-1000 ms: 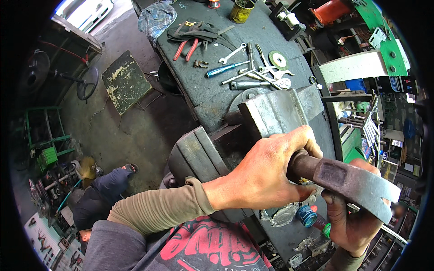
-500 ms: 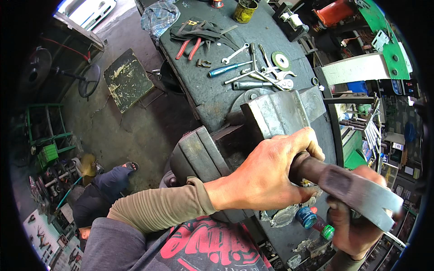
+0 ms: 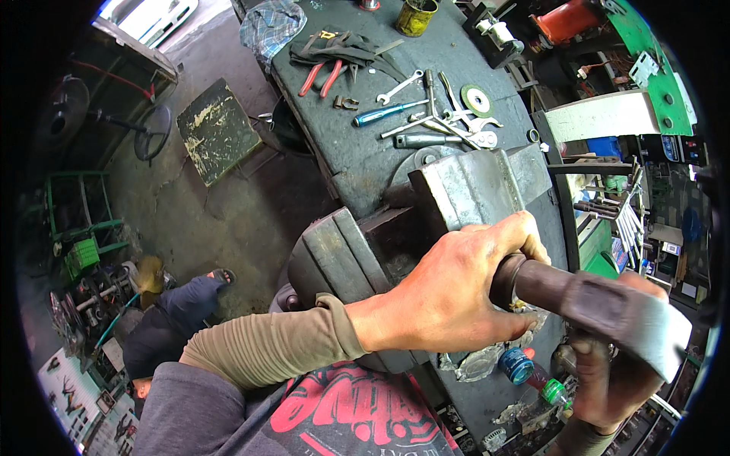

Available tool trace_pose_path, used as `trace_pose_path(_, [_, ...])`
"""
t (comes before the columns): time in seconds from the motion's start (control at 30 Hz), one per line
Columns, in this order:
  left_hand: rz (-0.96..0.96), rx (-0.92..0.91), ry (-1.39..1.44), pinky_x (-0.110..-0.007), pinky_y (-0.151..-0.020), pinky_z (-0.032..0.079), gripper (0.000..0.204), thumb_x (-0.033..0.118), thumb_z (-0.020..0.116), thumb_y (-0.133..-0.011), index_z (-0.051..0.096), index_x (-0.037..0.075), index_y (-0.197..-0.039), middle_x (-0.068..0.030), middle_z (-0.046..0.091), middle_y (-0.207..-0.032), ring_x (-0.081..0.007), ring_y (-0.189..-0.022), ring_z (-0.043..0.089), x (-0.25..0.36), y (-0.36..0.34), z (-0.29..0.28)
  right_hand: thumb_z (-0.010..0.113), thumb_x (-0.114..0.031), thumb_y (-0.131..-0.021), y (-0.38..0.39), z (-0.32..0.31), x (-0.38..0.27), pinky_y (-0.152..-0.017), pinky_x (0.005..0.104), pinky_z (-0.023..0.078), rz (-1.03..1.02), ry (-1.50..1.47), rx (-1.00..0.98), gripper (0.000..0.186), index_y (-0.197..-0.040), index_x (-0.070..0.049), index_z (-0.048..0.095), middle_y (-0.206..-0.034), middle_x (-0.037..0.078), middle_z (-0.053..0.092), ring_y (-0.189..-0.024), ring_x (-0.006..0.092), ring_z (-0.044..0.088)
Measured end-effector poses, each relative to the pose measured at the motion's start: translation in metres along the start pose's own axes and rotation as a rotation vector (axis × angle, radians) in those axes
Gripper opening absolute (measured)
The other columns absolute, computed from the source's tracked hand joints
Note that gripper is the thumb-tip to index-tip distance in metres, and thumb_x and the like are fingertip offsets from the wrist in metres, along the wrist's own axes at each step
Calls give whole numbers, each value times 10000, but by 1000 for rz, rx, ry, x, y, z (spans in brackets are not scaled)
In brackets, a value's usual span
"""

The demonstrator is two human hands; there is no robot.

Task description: The person grinds a cylindrical metal part on a bench grinder, then moves to a workbench to hammer a small metal disc and a cylindrical component. The person uses a hammer to tap the parts into place and inspects them.

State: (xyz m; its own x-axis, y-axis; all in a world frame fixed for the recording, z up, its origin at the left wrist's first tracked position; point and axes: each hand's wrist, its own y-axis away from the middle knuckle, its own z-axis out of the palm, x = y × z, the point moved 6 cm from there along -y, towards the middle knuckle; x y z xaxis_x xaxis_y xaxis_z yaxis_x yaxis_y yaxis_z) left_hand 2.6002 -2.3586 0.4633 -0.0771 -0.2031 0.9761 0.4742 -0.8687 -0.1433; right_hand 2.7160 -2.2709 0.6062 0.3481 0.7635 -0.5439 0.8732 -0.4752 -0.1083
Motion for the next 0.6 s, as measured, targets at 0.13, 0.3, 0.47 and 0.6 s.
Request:
trace_pose_path(0.13, [-47, -10, 15, -350, -899, 559, 541, 95, 900, -683, 594, 71, -1127, -87, 691, -1066, -205, -998, 715, -1, 2, 1, 889, -250, -847, 1, 2, 8, -914, 388, 516, -82, 46, -151, 565, -1229, 53, 603, -1220, 180, 612, -1053, 265, 619])
trace_pose_path(0.3, [-34, -13, 19, -344, -899, 557, 537, 94, 902, -688, 599, 70, -1130, -88, 688, -1075, -200, -997, 710, -2, 2, 2, 883, -236, -848, -2, 7, 7, -915, 365, 508, -100, 10, -159, 570, -1258, 55, 616, -1195, 168, 612, -1041, 247, 622])
trace_pose_path(0.47, [-137, -81, -46, -345, -947, 549, 660, 117, 936, -694, 584, 69, -1250, -90, 672, -1182, -211, -1092, 703, -1, 1, 1, 872, -172, -851, 0, -9, 9, -1020, 400, 477, 16, -51, -20, 571, -1309, 48, 611, -1256, 171, 641, -1122, 262, 631])
trace_pose_path(0.6, [109, -29, 18, -394, -1068, 513, 1045, 139, 990, -688, 374, 38, -1527, -134, 553, -1419, -283, -1297, 631, 7, 7, 1, 847, -144, -875, 3, -26, 19, -1110, 426, 426, 120, -17, 149, 607, -1381, 44, 571, -1308, 167, 652, -1197, 268, 622])
